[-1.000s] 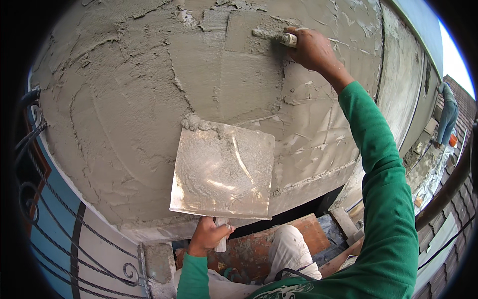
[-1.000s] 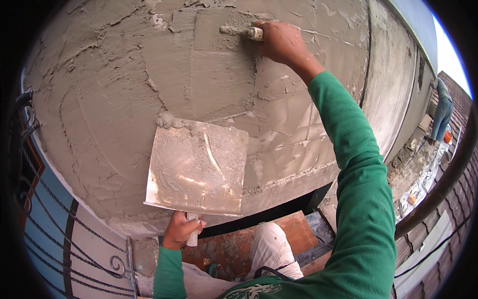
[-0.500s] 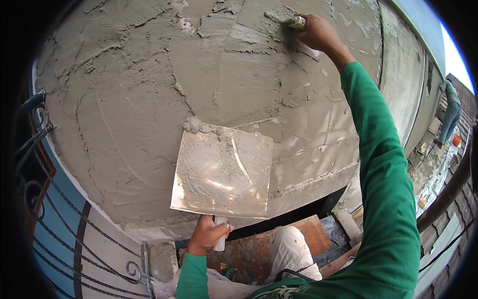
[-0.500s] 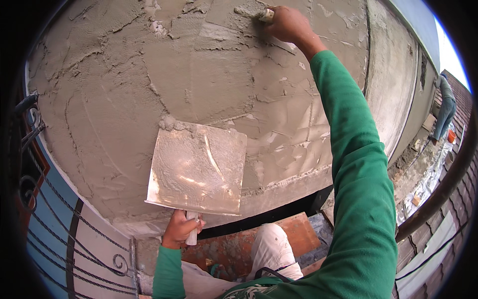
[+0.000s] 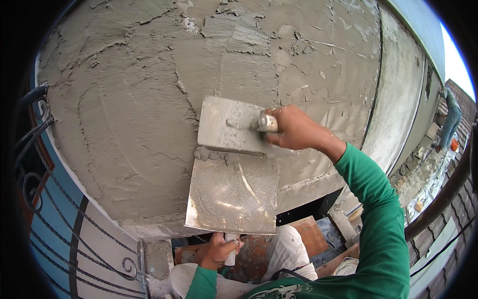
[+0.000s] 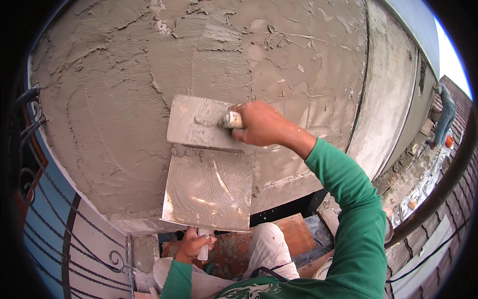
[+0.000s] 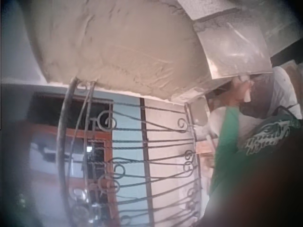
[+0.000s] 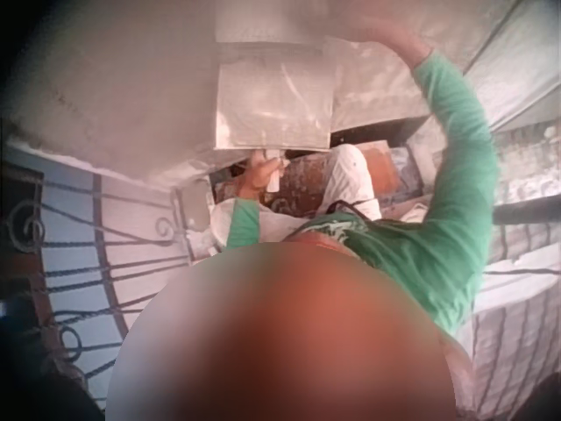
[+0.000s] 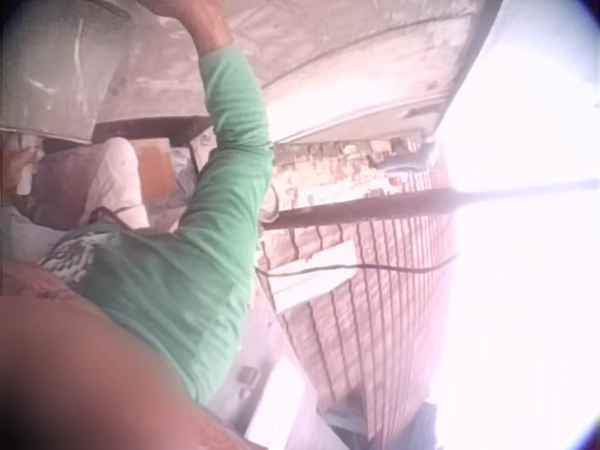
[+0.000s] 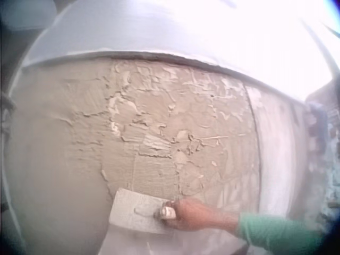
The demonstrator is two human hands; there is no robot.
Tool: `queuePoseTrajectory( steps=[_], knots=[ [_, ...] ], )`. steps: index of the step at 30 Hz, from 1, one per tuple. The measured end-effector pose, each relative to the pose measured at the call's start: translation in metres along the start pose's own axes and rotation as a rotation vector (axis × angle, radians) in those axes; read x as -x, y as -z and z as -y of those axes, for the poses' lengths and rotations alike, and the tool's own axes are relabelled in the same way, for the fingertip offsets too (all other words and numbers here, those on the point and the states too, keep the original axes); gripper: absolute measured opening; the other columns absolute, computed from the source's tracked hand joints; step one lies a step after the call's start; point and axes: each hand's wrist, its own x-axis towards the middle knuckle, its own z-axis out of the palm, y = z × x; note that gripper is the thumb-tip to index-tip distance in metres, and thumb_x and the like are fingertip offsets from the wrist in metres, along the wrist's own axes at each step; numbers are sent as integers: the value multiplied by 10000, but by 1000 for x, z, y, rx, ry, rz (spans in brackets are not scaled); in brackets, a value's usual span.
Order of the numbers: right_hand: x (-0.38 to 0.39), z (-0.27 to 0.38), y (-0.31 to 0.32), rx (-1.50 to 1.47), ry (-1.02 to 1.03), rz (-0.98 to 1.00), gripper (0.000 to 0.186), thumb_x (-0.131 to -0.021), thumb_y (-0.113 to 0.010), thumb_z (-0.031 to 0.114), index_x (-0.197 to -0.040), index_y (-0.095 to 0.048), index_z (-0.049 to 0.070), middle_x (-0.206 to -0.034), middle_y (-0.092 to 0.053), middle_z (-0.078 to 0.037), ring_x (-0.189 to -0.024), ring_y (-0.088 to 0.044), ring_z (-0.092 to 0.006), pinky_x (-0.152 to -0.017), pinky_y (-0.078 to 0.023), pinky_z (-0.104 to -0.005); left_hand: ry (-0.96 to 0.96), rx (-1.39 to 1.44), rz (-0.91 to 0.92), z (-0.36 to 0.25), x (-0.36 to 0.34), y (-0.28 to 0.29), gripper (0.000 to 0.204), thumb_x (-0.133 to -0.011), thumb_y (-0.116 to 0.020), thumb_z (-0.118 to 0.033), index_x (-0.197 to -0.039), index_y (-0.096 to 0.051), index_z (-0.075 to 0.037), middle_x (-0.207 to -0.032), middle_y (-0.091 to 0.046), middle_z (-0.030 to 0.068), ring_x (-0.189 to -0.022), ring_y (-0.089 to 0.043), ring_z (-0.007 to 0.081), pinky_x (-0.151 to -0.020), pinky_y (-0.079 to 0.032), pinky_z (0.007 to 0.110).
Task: The person scoops wet cement from a bucket with a hand trowel, transfers it to a hawk, and applies it to a vertical wall surface. They repeatedly smooth the cement with the trowel to create an even layer.
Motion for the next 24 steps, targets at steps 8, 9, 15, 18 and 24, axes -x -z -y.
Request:
queuePoseTrajectory(
  steps=[8, 9, 15, 18, 24],
  knots=[
    [55, 56, -148, 109, 194, 619, 549, -847, -769, 310, -1162, -542, -77, -896, -687, -274, -889, -679, -487, -777, -550, -539, 94, 341, -65, 80, 51, -15, 466, -829, -626, 60, -1273, -521, -36, -1030, -546, 81, -806, -565, 171, -608, -517, 333],
    [49, 55, -143, 7, 224, 522, 548, -857, -767, 339, -1146, -557, -76, -900, -689, -267, -895, -678, -481, -780, -547, -538, 126, 405, -59, 86, 58, -15, 466, -827, -625, 61, -1271, -521, -35, -1033, -547, 80, -814, -564, 171, -609, -513, 333],
    [-72, -6, -28, 203, 17, -600, 299, -932, -700, 252, -1110, -679, 13, -979, -713, -191, -913, -695, -394, -788, -553, -493, 155, 511, -54, 106, 83, -5, 442, -820, -637, 57, -1243, -536, -21, -1039, -554, 78, -843, -565, 171, -612, -510, 336],
    [-114, -26, 19, 492, -9, -891, 209, -890, -709, 219, -1059, -745, 102, -996, -710, -102, -914, -710, -331, -761, -572, -453, 169, 423, -143, 107, 88, 6, 421, -815, -645, 59, -1219, -551, -11, -1029, -570, 80, -827, -578, 173, -605, -519, 342],
    [-129, -22, 36, 693, -19, -858, 213, -905, -687, 279, -1047, -768, 142, -1000, -716, -55, -931, -715, -295, -768, -586, -432, 217, 302, -175, 109, 95, 16, 430, -812, -649, 58, -1224, -551, -14, -999, -593, 75, -775, -603, 182, -588, -537, 347]
  ],
)
